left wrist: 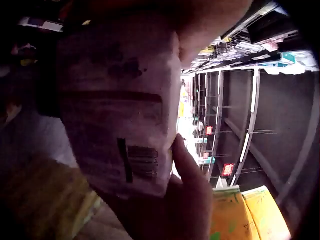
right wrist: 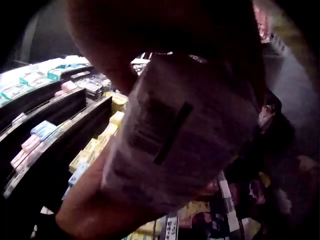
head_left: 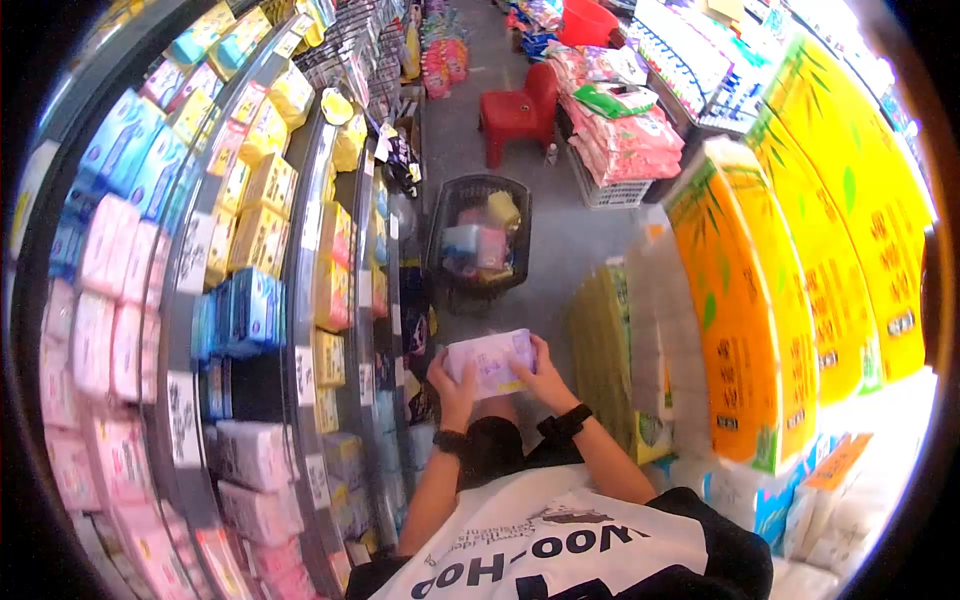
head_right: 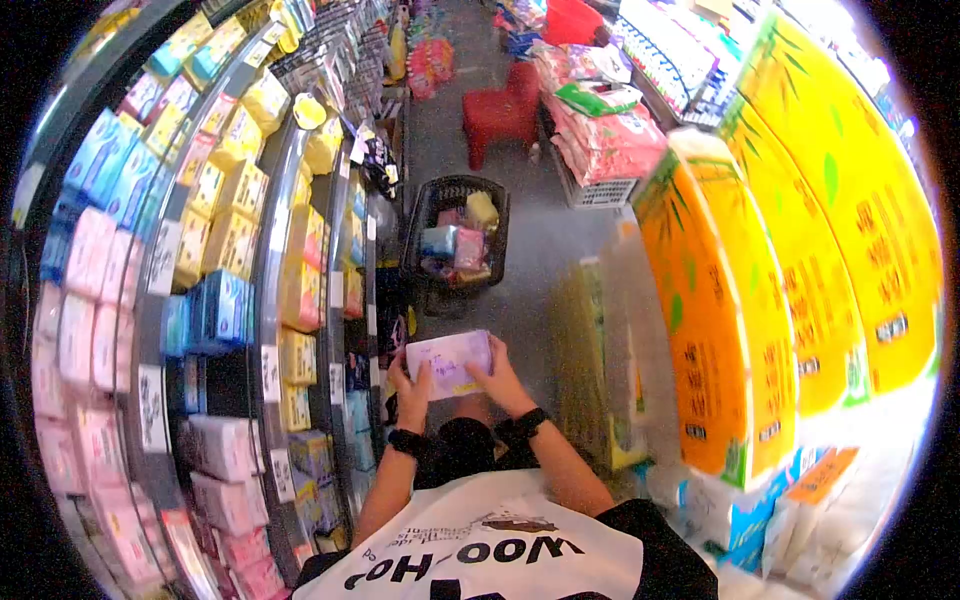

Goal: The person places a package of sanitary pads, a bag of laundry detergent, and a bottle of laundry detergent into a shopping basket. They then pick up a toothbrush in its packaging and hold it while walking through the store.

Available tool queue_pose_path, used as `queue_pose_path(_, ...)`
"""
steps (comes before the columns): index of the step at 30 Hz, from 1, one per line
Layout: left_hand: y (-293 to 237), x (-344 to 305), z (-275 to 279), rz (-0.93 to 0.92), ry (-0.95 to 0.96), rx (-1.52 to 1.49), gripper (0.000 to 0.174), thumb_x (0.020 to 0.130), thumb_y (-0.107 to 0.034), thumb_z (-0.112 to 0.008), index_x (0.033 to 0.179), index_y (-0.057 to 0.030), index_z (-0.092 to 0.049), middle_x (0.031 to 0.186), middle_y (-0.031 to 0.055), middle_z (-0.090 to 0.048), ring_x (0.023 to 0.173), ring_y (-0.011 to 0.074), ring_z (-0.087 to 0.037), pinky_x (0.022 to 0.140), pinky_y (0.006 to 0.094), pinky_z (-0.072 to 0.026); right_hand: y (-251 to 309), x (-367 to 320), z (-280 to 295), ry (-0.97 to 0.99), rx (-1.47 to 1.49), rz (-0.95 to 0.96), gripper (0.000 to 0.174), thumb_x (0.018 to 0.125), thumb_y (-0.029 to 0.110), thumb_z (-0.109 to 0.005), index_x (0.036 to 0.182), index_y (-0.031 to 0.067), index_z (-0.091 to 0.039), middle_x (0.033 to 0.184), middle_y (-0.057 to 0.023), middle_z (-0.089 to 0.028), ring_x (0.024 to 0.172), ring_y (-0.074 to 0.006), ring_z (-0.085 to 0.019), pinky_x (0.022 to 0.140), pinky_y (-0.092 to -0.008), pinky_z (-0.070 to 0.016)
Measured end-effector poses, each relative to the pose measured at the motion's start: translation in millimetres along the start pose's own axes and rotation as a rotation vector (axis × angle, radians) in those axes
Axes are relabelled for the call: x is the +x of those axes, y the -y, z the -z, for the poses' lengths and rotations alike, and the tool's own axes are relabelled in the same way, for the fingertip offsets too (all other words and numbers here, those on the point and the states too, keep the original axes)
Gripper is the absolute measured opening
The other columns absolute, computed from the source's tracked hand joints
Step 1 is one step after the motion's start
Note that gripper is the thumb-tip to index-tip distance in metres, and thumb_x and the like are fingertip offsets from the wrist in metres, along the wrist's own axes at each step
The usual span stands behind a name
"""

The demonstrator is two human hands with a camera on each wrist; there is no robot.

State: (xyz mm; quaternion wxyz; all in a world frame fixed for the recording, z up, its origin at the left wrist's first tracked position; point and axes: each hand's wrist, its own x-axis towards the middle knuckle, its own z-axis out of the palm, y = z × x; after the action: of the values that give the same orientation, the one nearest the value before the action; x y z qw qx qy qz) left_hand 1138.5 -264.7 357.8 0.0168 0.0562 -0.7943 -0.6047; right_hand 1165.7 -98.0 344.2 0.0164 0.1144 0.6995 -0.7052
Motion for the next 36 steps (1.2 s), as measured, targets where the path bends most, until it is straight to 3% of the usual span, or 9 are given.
queue_pose_path(3, 91.5, 95.3, -34.1, 0.165, 0.053, -0.009, 0.046, 0.072, -0.028, -0.066, 0.104, 0.0017, -0.051, 0.111, 0.0229, -0.046, 0.100, 0.0296, -0.043, 0.088, 0.0380, -0.0317, -14.4, 68.2, 20.7, 0.105, -0.126, -0.098, 0.071, 0.078, 0.024, -0.061, 0.130, 0.0002, -0.019, 0.119, -0.0132, -0.040, 0.105, -0.0196, -0.043, 0.085, -0.0293, -0.0382)
queue_pose_path(7, 59.2, 182.0, -62.2, 0.518, 0.034, 0.100, 0.047, 0.074, -0.037, -0.061, 0.104, -0.0007, -0.055, 0.098, 0.0142, -0.058, 0.095, 0.0224, -0.051, 0.083, 0.0334, -0.0378, -20.0, 170.9, 32.4, 0.069, -0.040, -0.502, 0.069, 0.077, 0.024, -0.062, 0.130, 0.0018, -0.023, 0.119, -0.0116, -0.043, 0.099, -0.0208, -0.048, 0.071, -0.0306, -0.0454)
queue_pose_path(10, 12.0, 249.8, -75.2, 0.470, 0.290, -0.212, 0.048, 0.080, -0.036, -0.054, 0.113, -0.0008, -0.051, 0.102, 0.0141, -0.057, 0.098, 0.0195, -0.051, 0.085, 0.0296, -0.0380, -32.8, 246.2, 39.3, -0.078, 0.050, -0.489, 0.070, 0.078, 0.028, -0.061, 0.131, 0.0044, -0.022, 0.118, -0.0121, -0.044, 0.096, -0.0214, -0.051, 0.064, -0.0340, -0.0474)
queue_pose_path(11, 11.5, 285.2, -84.6, 0.499, 0.258, -0.219, 0.048, 0.080, -0.036, -0.054, 0.113, -0.0008, -0.051, 0.102, 0.0141, -0.057, 0.098, 0.0195, -0.051, 0.085, 0.0296, -0.0380, 49.7, 275.5, 28.1, -0.114, 0.105, -0.491, 0.073, 0.079, 0.035, -0.058, 0.128, -0.0058, -0.022, 0.118, -0.0186, -0.042, 0.105, -0.0244, -0.045, 0.089, -0.0339, -0.0361)
queue_pose_path(13, 21.8, 331.8, -95.5, 0.270, 0.307, -0.097, 0.055, 0.085, -0.034, -0.051, 0.127, -0.0026, -0.035, 0.129, 0.0120, -0.037, 0.118, 0.0224, -0.035, 0.095, 0.0320, -0.0297, 21.3, 323.7, 39.7, -0.186, 0.046, -0.380, 0.072, 0.080, 0.036, -0.055, 0.127, -0.0066, -0.021, 0.120, -0.0213, -0.041, 0.106, -0.0269, -0.044, 0.089, -0.0343, -0.0357)
queue_pose_path(16, -3.2, 359.1, -77.3, 0.246, 0.297, 0.015, 0.052, 0.086, -0.034, -0.048, 0.127, -0.0027, -0.036, 0.129, 0.0128, -0.037, 0.118, 0.0243, -0.036, 0.096, 0.0330, -0.0296, 23.3, 378.3, 38.9, -0.141, -0.542, -0.188, 0.074, 0.079, 0.036, -0.056, 0.127, -0.0073, -0.020, 0.120, -0.0260, -0.041, 0.109, -0.0321, -0.044, 0.089, -0.0364, -0.0355)
queue_pose_path(22, -4.2, 330.3, -24.9, 0.155, -0.151, 0.000, 0.035, 0.080, -0.021, -0.056, 0.105, 0.0034, -0.054, 0.100, 0.0187, -0.058, 0.094, 0.0259, -0.056, 0.079, 0.0312, -0.0431, 4.7, 442.1, 7.9, 0.253, -0.028, -0.167, 0.029, 0.081, 0.023, -0.056, 0.099, 0.0020, -0.047, 0.087, -0.0108, -0.052, 0.076, -0.0208, -0.050, 0.065, -0.0351, -0.0415)
queue_pose_path(29, -50.2, 256.9, 21.1, 0.502, -0.488, -0.091, 0.037, 0.084, -0.027, -0.050, 0.106, 0.0019, -0.054, 0.098, 0.0160, -0.058, 0.087, 0.0227, -0.057, 0.076, 0.0316, -0.0428, 39.1, 458.2, -73.6, 0.696, -0.625, -0.205, 0.040, 0.080, 0.025, -0.057, 0.109, -0.0003, -0.047, 0.090, -0.0055, -0.054, 0.078, -0.0150, -0.050, 0.070, -0.0280, -0.0412)
queue_pose_path(36, -70.8, 153.9, 18.6, 0.630, -0.815, -0.085, 0.041, 0.086, -0.033, -0.045, 0.114, -0.0024, -0.048, 0.103, 0.0121, -0.055, 0.093, 0.0215, -0.052, 0.079, 0.0314, -0.0403, 36.4, 411.8, -138.4, 1.163, -0.379, -0.193, 0.030, 0.082, 0.021, -0.054, 0.103, -0.0009, -0.051, 0.089, -0.0068, -0.057, 0.079, -0.0152, -0.053, 0.069, -0.0278, -0.0418)
